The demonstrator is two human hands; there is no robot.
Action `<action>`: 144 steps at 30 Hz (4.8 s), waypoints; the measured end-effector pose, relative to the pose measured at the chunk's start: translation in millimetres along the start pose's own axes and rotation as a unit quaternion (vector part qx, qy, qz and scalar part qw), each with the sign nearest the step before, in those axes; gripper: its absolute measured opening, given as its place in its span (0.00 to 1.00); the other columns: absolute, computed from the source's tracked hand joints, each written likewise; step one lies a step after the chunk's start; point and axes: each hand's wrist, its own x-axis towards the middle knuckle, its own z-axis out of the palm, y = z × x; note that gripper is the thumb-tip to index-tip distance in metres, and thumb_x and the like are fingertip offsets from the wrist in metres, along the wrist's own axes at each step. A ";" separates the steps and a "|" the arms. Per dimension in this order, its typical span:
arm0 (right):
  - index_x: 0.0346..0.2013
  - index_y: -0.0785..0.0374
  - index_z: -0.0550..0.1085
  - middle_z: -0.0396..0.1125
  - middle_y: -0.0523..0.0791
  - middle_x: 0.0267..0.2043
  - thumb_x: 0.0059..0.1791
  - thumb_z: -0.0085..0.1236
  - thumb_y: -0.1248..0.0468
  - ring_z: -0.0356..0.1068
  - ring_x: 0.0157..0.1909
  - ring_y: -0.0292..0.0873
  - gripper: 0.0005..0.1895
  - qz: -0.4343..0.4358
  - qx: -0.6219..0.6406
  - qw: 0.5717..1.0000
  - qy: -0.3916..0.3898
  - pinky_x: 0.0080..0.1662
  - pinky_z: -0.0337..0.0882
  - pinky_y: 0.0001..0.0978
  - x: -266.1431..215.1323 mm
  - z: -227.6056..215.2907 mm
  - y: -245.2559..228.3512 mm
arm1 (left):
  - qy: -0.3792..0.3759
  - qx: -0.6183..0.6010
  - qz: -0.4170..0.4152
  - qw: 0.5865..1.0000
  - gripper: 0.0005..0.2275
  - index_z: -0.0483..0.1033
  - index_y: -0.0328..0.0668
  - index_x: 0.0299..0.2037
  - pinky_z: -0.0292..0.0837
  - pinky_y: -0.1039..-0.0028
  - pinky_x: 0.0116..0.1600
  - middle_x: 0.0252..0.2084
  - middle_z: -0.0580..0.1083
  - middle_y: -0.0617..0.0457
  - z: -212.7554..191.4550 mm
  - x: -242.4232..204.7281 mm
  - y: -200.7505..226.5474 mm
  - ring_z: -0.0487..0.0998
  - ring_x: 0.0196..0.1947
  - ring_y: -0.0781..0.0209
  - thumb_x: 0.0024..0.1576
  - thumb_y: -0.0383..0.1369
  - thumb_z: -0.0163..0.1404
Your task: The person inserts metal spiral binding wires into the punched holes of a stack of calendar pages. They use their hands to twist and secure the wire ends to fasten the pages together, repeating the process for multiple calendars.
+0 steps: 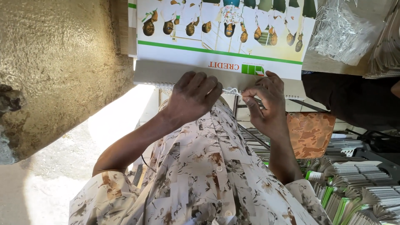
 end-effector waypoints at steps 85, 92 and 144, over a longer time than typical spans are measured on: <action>0.38 0.62 0.75 0.61 0.45 0.35 0.57 0.53 0.65 0.72 0.36 0.53 0.05 -0.188 -0.147 0.971 0.026 0.33 0.74 0.43 46.0 -1.9 12.5 | -0.010 0.050 0.032 0.998 0.06 0.81 0.41 0.31 0.71 0.70 0.36 0.34 0.71 0.51 11.2 53.0 16.6 0.77 0.33 0.55 0.52 0.20 0.53; 0.36 0.64 0.76 0.63 0.46 0.35 0.56 0.56 0.68 0.72 0.35 0.55 0.05 -0.174 -0.119 0.978 0.007 0.31 0.75 0.44 50.8 -5.0 8.7 | -0.029 0.045 0.042 0.998 0.08 0.81 0.40 0.29 0.71 0.70 0.35 0.33 0.70 0.51 7.6 57.0 14.2 0.77 0.31 0.55 0.51 0.17 0.51; 0.32 0.66 0.77 0.70 0.47 0.33 0.66 0.55 0.60 0.70 0.38 0.44 0.20 0.018 -0.134 0.932 0.337 0.45 0.72 0.43 31.1 -154.8 200.1 | -0.259 -0.032 0.059 0.964 0.09 0.77 0.43 0.28 0.75 0.64 0.40 0.20 0.73 0.54 -26.0 98.9 -44.0 0.75 0.22 0.55 0.62 0.31 0.58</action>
